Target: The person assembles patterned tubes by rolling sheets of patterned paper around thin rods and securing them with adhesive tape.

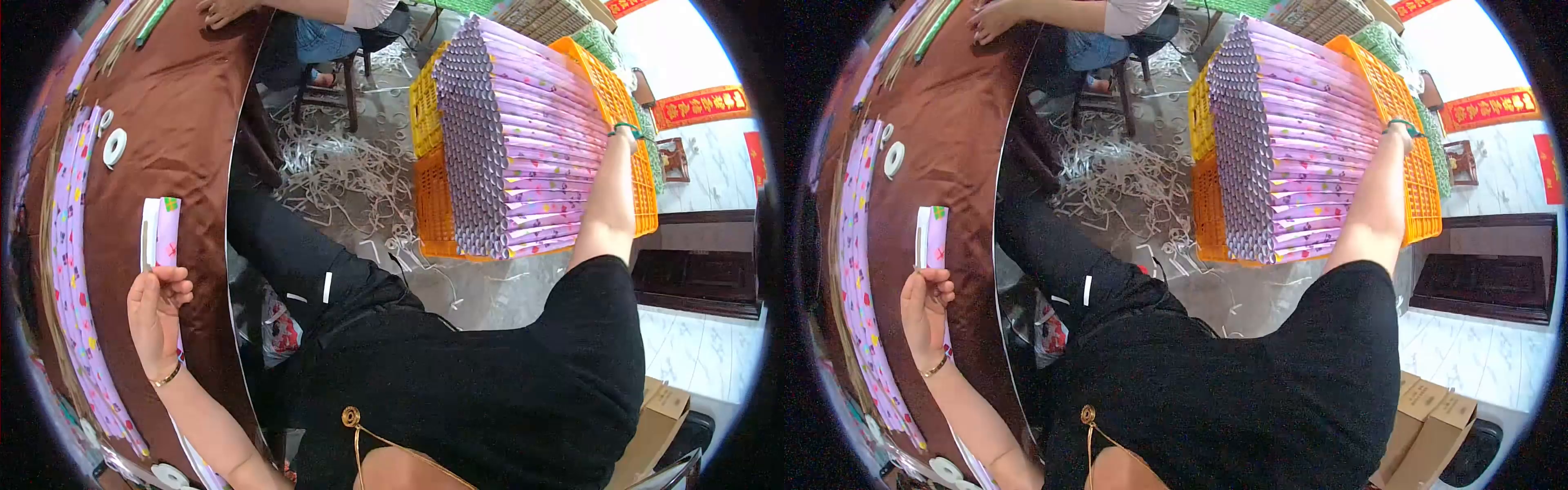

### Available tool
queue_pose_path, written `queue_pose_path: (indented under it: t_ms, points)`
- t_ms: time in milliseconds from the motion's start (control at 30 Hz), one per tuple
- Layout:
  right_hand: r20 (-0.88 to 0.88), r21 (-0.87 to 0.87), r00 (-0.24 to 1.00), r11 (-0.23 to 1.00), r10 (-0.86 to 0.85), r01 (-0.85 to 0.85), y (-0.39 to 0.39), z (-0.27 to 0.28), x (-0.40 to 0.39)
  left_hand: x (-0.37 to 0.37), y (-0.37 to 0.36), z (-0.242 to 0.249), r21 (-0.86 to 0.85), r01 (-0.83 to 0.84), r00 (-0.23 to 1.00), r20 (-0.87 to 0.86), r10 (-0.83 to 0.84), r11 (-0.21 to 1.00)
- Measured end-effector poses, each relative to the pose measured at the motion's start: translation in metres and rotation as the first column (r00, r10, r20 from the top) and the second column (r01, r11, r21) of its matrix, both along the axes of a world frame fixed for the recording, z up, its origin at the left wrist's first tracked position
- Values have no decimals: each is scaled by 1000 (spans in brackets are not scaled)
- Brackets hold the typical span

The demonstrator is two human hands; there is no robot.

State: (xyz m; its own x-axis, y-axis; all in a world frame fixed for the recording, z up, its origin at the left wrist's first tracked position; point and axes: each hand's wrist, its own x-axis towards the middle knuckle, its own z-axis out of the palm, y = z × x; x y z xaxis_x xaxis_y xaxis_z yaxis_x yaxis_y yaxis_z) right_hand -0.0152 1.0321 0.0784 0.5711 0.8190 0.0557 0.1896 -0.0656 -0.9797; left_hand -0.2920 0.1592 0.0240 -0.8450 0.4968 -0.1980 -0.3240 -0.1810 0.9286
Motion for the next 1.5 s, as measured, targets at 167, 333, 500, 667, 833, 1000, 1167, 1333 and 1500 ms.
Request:
queue_pose_path:
  t_ms: [167,333,500,667,833,1000,1167,1333,1500]
  points:
    - [287,217,821,801,494,-558,-70,-100,-34,4,-1,2,23,-59,998,35,59,998]
    - [756,-184,75,321,651,-929,-247,-155,-137,8,5,15,68,-75,992,105,68,995]
    - [747,-258,-440,-393,499,-883,-453,-82,-269,7,-2,10,184,-156,988,37,152,971]
    - [797,-373,-546,-499,260,-782,-575,-39,-399,10,-2,14,153,-217,976,3,219,964]
    - [845,-412,-503,-378,182,-829,-604,-47,-472,9,-3,17,110,-231,972,-20,234,967]
    - [857,-7,-389,-746,339,-666,-631,-38,-443,6,-9,19,151,-196,980,50,191,969]
    - [653,87,-720,-968,235,-237,-688,16,-355,3,-10,19,142,-203,977,97,191,969]
    - [668,16,-741,-997,66,-74,-693,15,-354,3,-11,21,177,-189,981,78,177,966]
    - [702,-43,-708,-989,72,-143,-696,17,-350,2,-11,19,183,-175,982,106,157,968]
